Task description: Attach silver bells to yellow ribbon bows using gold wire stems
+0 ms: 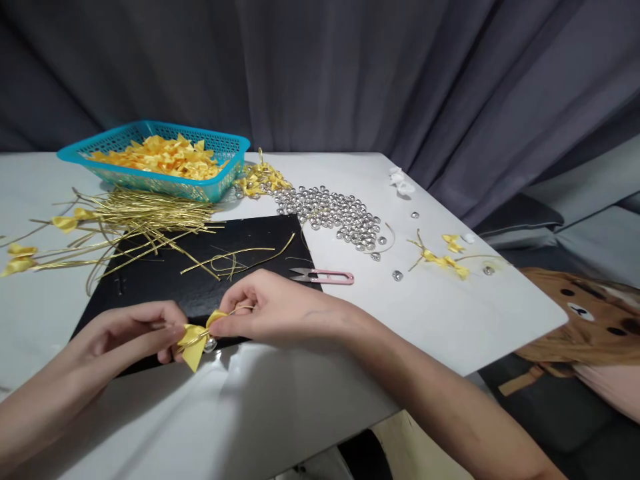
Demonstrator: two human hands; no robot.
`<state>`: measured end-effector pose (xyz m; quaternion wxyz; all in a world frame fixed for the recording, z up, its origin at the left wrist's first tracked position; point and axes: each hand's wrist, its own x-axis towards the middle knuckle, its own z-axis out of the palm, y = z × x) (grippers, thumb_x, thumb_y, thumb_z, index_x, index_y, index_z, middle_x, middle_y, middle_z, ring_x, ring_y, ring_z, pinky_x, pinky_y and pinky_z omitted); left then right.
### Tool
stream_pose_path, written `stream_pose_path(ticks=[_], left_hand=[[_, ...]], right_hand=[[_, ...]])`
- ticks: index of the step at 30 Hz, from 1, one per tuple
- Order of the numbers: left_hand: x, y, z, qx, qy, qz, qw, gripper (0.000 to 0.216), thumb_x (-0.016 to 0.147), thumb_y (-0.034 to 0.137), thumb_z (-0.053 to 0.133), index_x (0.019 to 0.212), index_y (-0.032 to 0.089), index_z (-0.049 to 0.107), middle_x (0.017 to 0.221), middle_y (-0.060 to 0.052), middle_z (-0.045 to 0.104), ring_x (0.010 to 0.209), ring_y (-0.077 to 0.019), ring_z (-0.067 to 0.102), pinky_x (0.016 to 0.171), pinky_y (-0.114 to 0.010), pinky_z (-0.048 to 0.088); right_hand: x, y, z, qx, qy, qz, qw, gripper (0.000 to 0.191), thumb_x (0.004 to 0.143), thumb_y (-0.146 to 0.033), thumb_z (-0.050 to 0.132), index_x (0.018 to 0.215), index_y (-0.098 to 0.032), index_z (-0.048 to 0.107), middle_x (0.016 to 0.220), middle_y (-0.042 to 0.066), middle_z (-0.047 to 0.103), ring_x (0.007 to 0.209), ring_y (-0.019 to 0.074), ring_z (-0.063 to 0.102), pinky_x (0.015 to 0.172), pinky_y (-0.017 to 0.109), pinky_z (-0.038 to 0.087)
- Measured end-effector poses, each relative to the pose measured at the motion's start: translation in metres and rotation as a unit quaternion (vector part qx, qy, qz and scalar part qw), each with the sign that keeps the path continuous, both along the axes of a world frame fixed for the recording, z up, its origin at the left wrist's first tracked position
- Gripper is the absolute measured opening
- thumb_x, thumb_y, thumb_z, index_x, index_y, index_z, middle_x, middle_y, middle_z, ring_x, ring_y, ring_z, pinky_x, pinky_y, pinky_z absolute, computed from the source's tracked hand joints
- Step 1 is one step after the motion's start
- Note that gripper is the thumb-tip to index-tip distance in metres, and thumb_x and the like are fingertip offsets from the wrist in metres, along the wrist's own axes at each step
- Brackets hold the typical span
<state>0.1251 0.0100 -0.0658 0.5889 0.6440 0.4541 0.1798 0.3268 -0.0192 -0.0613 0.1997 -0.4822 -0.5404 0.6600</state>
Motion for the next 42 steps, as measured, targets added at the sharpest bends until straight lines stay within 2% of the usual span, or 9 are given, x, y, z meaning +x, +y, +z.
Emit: stream_pose_path(ticks=[3, 6, 10, 14, 18, 23, 30, 38, 42], left_hand=[[0.000, 0.000, 0.001, 0.039, 0.024, -0.041, 0.998, 0.030, 0.074, 0.047, 0.056, 0.056, 0.023, 0.058, 0.063, 0.000, 0.055, 0.061, -0.0163, 0.049, 0.054, -0.024, 0.038], [-0.003, 0.001, -0.004, 0.017, 0.030, -0.079, 0.996, 0.034, 0.079, 0.051, 0.051, 0.060, 0.024, 0.058, 0.059, 0.001, 0.049, 0.057, -0.0159, 0.046, 0.052, -0.024, 0.037], [-0.002, 0.000, -0.009, -0.008, 0.026, -0.064, 0.998, 0.033, 0.077, 0.051, 0.057, 0.062, 0.023, 0.060, 0.058, 0.002, 0.047, 0.056, -0.0142, 0.045, 0.051, -0.022, 0.037], [0.000, -0.002, -0.009, 0.011, 0.018, -0.034, 0.999, 0.029, 0.076, 0.049, 0.058, 0.065, 0.022, 0.064, 0.060, 0.002, 0.051, 0.057, -0.0135, 0.046, 0.052, -0.021, 0.038], [0.000, -0.002, -0.012, 0.049, 0.023, -0.054, 0.997, 0.029, 0.077, 0.047, 0.058, 0.064, 0.022, 0.065, 0.057, 0.001, 0.052, 0.054, -0.0135, 0.045, 0.049, -0.021, 0.036], [0.000, -0.003, -0.017, 0.056, 0.057, -0.061, 0.995, 0.034, 0.080, 0.050, 0.053, 0.064, 0.022, 0.063, 0.057, 0.001, 0.052, 0.055, -0.0144, 0.046, 0.049, -0.022, 0.035], [0.003, -0.006, -0.011, 0.125, 0.078, -0.081, 0.986, 0.036, 0.082, 0.053, 0.045, 0.067, 0.023, 0.059, 0.065, -0.001, 0.059, 0.062, -0.0175, 0.053, 0.055, -0.024, 0.039], [0.000, -0.008, -0.012, 0.077, 0.105, -0.114, 0.985, 0.042, 0.082, 0.060, 0.041, 0.067, 0.023, 0.054, 0.059, 0.001, 0.049, 0.057, -0.0163, 0.044, 0.048, -0.024, 0.033], [-0.001, -0.007, -0.016, 0.082, 0.116, -0.115, 0.983, 0.043, 0.082, 0.060, 0.040, 0.068, 0.022, 0.056, 0.058, 0.001, 0.048, 0.055, -0.0154, 0.043, 0.047, -0.024, 0.030]], right_hand=[[0.001, 0.000, 0.000, -0.005, -0.010, 0.019, 1.000, 0.033, 0.073, -0.043, 0.071, 0.076, -0.013, 0.059, 0.053, -0.009, 0.039, 0.046, 0.0030, 0.027, 0.041, 0.018, 0.018], [0.000, 0.000, 0.000, 0.001, -0.019, 0.009, 1.000, 0.034, 0.073, -0.044, 0.071, 0.075, -0.013, 0.059, 0.052, -0.009, 0.038, 0.046, 0.0031, 0.027, 0.042, 0.018, 0.019], [-0.001, 0.001, -0.002, 0.006, -0.004, -0.010, 1.000, 0.033, 0.073, -0.043, 0.071, 0.074, -0.013, 0.056, 0.054, -0.009, 0.042, 0.047, 0.0028, 0.030, 0.043, 0.018, 0.021], [-0.001, 0.001, -0.003, 0.011, -0.016, -0.008, 1.000, 0.034, 0.073, -0.045, 0.070, 0.072, -0.014, 0.056, 0.052, -0.009, 0.039, 0.046, 0.0033, 0.027, 0.041, 0.018, 0.019], [-0.001, 0.000, -0.002, 0.011, -0.020, -0.002, 1.000, 0.034, 0.073, -0.045, 0.070, 0.073, -0.014, 0.056, 0.052, -0.009, 0.037, 0.046, 0.0032, 0.026, 0.041, 0.018, 0.018], [0.000, -0.001, 0.001, 0.013, -0.039, 0.018, 0.999, 0.032, 0.073, -0.043, 0.069, 0.074, -0.013, 0.058, 0.053, -0.009, 0.038, 0.046, 0.0034, 0.027, 0.041, 0.018, 0.018], [0.001, -0.001, 0.003, 0.014, -0.037, 0.042, 0.998, 0.030, 0.075, -0.042, 0.067, 0.073, -0.013, 0.058, 0.053, -0.008, 0.036, 0.047, 0.0034, 0.026, 0.041, 0.018, 0.019], [0.002, 0.000, 0.009, 0.007, -0.078, 0.090, 0.993, 0.021, 0.081, -0.032, 0.057, 0.074, -0.013, 0.059, 0.056, -0.007, 0.038, 0.046, 0.0029, 0.028, 0.040, 0.016, 0.021], [0.002, -0.001, 0.011, 0.030, -0.103, 0.094, 0.990, 0.026, 0.082, -0.036, 0.057, 0.070, -0.013, 0.055, 0.054, -0.007, 0.033, 0.046, 0.0033, 0.025, 0.039, 0.017, 0.019]])
